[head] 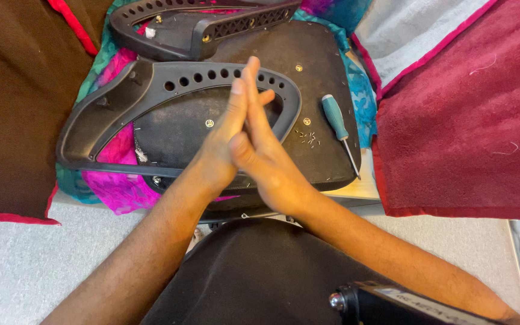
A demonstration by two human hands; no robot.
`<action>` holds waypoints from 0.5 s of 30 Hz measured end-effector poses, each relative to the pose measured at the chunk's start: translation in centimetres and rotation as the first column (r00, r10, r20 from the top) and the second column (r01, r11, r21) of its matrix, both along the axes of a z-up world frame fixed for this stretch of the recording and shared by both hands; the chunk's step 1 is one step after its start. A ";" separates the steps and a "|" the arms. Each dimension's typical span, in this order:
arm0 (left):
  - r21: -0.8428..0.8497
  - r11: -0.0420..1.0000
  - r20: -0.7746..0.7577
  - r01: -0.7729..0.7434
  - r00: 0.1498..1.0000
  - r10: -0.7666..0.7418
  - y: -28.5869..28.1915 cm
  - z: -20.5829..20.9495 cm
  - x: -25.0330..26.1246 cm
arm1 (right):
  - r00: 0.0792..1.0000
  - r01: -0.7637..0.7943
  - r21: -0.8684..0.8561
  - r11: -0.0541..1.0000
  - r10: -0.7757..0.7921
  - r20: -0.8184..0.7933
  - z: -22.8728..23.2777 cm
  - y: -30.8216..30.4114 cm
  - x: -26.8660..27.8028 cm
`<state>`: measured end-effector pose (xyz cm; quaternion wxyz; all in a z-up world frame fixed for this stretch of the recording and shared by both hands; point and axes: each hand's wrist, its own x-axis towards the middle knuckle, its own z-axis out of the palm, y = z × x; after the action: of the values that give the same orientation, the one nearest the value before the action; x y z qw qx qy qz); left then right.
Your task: The person uses a screwdriver to fasten screws into a black plastic chair base frame. They align the frame, insert screws into holes, and tighten them one by one while holding the frame steady with the other hand.
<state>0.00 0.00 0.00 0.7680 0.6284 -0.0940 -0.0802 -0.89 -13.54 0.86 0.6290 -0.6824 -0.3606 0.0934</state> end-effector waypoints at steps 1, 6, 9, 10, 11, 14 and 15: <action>-0.082 0.995 0.081 0.057 0.995 -0.050 -1.0 0.1 -0.7 | 0.999 0.033 0.080 0.996 -0.030 -0.028 -0.1 0.1 0.4; -0.065 0.980 0.105 0.187 0.978 -0.180 -1.0 1.2 -2.0 | 0.987 0.154 0.234 0.960 -0.141 -0.074 -0.5 -0.2 0.1; -0.070 0.975 -0.010 0.211 0.977 -0.212 -1.1 1.3 -2.5 | 0.964 0.256 0.262 0.930 -0.224 -0.146 -0.5 -0.7 0.9; -0.077 0.975 -0.017 0.209 0.977 -0.211 -1.3 1.2 -2.7 | 0.958 0.276 0.273 0.921 -0.241 -0.157 -0.5 -0.8 1.3; -0.081 0.974 -0.025 0.210 0.977 -0.213 -1.4 1.0 -2.9 | 0.950 0.300 0.287 0.910 -0.259 -0.171 -0.4 -0.8 1.7; -0.025 0.985 -0.018 0.169 0.985 -0.169 -1.6 0.4 -2.5 | 0.917 0.307 0.235 0.922 -0.221 -0.333 -0.4 -1.1 1.2; -0.025 0.990 0.008 0.139 0.990 -0.139 -1.6 0.2 -2.4 | 0.892 0.295 0.206 0.933 -0.192 -0.409 -0.4 -1.2 0.8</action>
<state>-2.42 -1.56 0.16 0.7681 0.6109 -0.1410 -0.1301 -0.08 -14.71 0.49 0.7785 -0.6016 -0.1513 0.0957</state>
